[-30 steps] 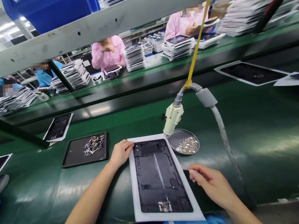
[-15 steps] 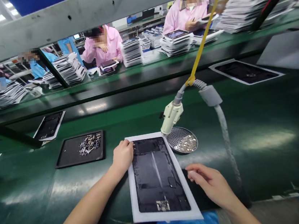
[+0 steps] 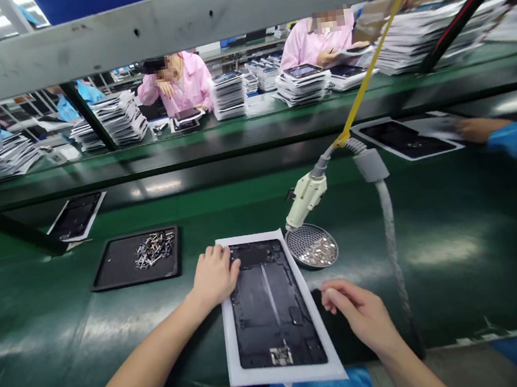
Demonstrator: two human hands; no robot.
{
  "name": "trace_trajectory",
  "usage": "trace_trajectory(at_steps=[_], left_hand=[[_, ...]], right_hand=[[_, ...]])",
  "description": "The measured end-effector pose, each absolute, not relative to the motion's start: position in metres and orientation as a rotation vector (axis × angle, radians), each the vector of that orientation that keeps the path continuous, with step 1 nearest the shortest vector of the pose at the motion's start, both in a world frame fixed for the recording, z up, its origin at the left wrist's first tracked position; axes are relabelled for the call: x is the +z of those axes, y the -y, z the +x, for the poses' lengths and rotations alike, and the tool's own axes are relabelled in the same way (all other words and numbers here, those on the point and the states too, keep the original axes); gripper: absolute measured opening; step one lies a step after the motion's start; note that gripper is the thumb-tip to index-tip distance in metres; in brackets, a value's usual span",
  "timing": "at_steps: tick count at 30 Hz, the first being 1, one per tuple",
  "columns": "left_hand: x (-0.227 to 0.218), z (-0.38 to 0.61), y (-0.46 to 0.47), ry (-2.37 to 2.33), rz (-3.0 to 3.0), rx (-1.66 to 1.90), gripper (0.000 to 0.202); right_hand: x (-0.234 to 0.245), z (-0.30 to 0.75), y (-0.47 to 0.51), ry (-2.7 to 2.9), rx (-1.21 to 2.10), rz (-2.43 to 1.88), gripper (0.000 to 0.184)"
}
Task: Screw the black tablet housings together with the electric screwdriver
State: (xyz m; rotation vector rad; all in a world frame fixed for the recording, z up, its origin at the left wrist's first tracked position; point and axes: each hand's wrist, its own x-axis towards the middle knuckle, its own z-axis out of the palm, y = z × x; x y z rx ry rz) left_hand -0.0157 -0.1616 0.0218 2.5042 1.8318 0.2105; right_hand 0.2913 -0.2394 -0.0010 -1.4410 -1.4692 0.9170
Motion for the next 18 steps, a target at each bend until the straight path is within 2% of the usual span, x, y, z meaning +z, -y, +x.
trace_trajectory(at_steps=[4,6,8,10,12,15,18], left_hand=[[0.016,-0.036,0.133,-1.73,2.263,0.477,0.033],[0.012,-0.04,0.125,-1.704,2.178,0.55,0.031],[0.009,-0.04,0.122,-1.707,2.162,0.58,0.029],[0.007,-0.037,0.123,-1.713,2.174,0.595,0.026],[0.007,-0.035,0.123,-1.713,2.181,0.588,0.025],[0.008,-0.034,0.12,-1.715,2.183,0.555,0.024],[0.007,-0.036,0.117,-1.703,2.185,0.562,0.025]], right_hand=[[0.028,0.277,0.189,1.2,0.617,-1.405,0.031],[0.042,0.269,0.151,1.124,0.513,-1.343,0.057],[0.055,0.262,0.117,1.167,0.621,-1.192,0.069],[0.064,0.257,0.093,1.237,0.888,-1.061,0.067],[0.068,0.252,0.083,1.266,1.006,-1.028,0.056],[0.067,0.245,0.085,1.26,0.906,-1.018,0.036],[0.062,0.241,0.093,1.219,0.737,-1.025,0.025]])
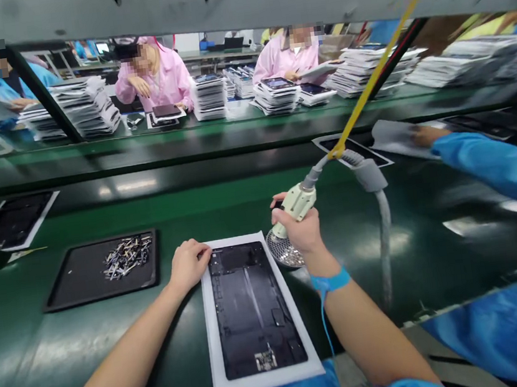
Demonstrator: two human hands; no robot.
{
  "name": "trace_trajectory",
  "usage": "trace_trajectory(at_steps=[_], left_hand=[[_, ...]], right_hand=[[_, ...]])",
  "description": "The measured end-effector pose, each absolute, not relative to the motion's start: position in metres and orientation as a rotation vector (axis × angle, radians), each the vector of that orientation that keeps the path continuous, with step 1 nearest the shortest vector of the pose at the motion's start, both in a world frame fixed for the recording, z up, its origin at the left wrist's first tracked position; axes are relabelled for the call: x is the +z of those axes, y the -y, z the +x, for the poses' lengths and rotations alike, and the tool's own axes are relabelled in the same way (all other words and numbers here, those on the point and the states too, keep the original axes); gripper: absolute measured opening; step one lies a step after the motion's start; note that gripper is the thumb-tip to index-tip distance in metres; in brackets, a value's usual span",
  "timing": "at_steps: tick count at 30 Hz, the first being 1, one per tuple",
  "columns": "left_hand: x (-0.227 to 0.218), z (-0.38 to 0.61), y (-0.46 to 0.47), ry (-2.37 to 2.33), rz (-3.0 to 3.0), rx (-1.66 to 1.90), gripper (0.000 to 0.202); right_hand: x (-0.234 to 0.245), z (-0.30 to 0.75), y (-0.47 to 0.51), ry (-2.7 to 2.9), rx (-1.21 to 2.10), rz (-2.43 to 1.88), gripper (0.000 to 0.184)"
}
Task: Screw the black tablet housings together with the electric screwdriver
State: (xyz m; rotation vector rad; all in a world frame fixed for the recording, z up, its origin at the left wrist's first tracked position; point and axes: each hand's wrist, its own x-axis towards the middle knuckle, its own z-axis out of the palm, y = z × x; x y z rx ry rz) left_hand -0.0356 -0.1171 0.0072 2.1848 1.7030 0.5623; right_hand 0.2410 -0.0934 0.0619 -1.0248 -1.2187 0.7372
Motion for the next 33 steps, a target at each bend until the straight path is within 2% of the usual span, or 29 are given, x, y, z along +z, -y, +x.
trace_trajectory(at_steps=[5,33], left_hand=[[0.005,-0.037,0.117,-1.691,2.196,0.569,0.026],[0.008,-0.041,0.118,-1.624,2.202,0.645,0.027]], right_hand=[[0.058,0.244,0.104,1.137,0.639,-1.046,0.025],[0.044,0.256,0.125,1.138,0.628,-1.008,0.027]])
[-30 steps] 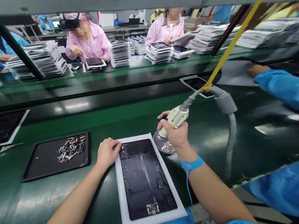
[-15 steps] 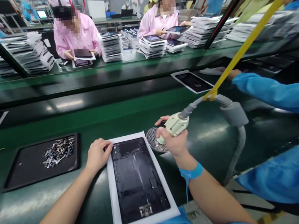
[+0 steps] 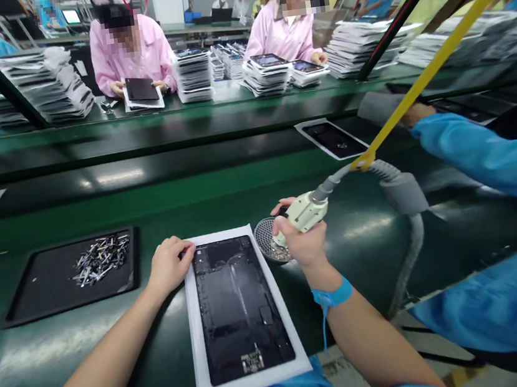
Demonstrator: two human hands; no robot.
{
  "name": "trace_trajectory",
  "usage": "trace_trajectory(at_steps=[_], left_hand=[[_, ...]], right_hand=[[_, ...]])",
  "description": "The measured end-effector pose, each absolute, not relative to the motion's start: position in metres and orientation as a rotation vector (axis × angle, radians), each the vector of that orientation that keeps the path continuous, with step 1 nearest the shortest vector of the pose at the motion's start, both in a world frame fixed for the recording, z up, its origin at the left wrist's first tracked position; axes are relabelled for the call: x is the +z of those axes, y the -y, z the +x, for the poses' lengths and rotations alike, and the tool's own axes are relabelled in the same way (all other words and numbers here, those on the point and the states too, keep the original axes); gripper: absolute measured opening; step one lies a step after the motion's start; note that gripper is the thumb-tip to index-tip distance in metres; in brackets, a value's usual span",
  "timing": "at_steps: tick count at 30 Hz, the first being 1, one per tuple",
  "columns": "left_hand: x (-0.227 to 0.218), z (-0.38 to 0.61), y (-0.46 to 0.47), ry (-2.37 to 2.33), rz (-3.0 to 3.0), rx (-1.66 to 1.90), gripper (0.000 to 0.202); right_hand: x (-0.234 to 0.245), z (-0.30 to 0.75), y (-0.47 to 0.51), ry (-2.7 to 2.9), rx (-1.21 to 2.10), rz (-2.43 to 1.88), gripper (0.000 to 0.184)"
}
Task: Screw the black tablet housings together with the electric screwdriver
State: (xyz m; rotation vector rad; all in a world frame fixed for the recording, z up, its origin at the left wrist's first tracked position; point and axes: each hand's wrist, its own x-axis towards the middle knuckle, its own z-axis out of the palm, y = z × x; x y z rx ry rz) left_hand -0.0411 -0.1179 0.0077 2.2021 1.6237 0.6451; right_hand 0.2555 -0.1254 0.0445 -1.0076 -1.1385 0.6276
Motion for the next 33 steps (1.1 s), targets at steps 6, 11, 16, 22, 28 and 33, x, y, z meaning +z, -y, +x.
trace_trajectory(at_steps=[6,11,16,22,28,33], left_hand=[[0.007,-0.041,0.118,-1.622,2.199,0.644,0.026],[0.004,-0.042,0.119,-1.624,2.206,0.65,0.025],[0.002,-0.041,0.118,-1.636,2.208,0.66,0.024],[0.001,-0.037,0.118,-1.67,2.192,0.673,0.023],[0.001,-0.036,0.118,-1.68,2.175,0.659,0.023],[0.002,-0.035,0.119,-1.686,2.164,0.642,0.024]], right_hand=[[0.045,0.256,0.126,1.139,0.642,-0.984,0.027],[0.044,0.256,0.126,1.134,0.636,-1.006,0.026],[0.042,0.258,0.126,1.132,0.634,-1.012,0.027],[0.058,0.238,0.128,1.089,0.696,-0.888,0.025],[0.068,0.161,0.118,1.18,0.942,-0.72,0.025],[0.052,0.113,0.102,1.259,0.998,-0.707,0.027]])
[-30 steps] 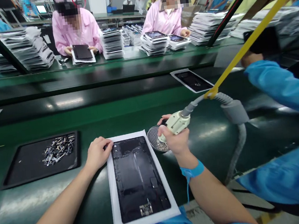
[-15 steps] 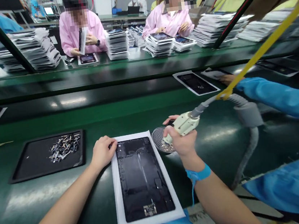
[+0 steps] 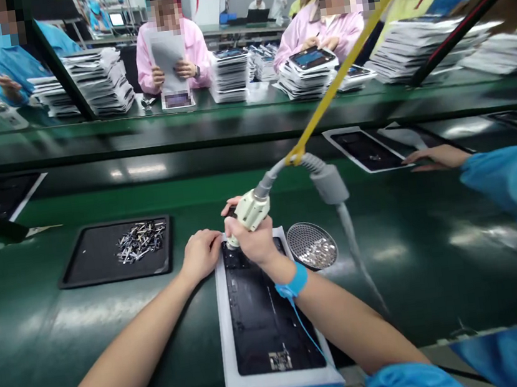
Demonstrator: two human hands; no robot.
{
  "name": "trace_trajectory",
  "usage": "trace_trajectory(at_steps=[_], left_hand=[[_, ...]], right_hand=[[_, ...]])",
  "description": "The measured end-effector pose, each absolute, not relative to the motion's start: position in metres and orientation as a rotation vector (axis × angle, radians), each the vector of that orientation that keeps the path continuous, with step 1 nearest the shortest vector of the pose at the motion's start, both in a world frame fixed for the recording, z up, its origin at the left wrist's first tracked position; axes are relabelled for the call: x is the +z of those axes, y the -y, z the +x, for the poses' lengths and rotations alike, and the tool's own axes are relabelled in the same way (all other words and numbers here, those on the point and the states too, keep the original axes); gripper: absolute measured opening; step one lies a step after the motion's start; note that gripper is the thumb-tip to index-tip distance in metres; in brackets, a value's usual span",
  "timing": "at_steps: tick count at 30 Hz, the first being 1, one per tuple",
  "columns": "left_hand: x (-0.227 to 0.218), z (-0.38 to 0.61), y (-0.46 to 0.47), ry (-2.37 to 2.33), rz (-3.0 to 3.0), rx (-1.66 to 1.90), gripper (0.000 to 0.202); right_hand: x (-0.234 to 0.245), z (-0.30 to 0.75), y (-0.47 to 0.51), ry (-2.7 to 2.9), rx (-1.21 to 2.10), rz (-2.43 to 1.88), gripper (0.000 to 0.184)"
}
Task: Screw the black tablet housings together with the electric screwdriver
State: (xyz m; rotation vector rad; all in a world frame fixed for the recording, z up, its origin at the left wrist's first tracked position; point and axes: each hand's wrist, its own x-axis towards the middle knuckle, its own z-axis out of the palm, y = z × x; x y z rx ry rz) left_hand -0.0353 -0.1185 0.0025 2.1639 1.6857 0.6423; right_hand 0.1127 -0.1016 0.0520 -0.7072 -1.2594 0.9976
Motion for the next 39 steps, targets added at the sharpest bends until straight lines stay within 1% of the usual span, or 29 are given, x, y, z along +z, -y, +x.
trace_trajectory(at_steps=[5,18,24,28,32,35,39], left_hand=[[0.004,-0.033,0.118,-1.688,2.168,0.61,0.024],[0.006,-0.03,0.119,-1.764,2.177,0.523,0.025],[0.007,-0.033,0.118,-1.735,2.168,0.55,0.025],[0.006,-0.037,0.118,-1.653,2.174,0.64,0.027],[0.004,-0.039,0.117,-1.655,2.179,0.657,0.027],[0.003,-0.039,0.116,-1.667,2.183,0.649,0.027],[0.004,-0.039,0.115,-1.668,2.183,0.654,0.027]], right_hand=[[0.037,0.102,0.095,1.289,1.002,-0.743,0.029],[0.027,0.1,0.092,1.325,1.018,-0.785,0.028],[0.033,0.097,0.093,1.292,1.045,-0.751,0.03],[0.051,0.128,0.101,1.201,0.99,-0.727,0.03],[0.061,0.191,0.117,1.16,0.796,-0.777,0.028],[0.055,0.23,0.129,1.16,0.668,-0.88,0.026],[0.04,0.252,0.138,1.153,0.605,-0.971,0.027]])
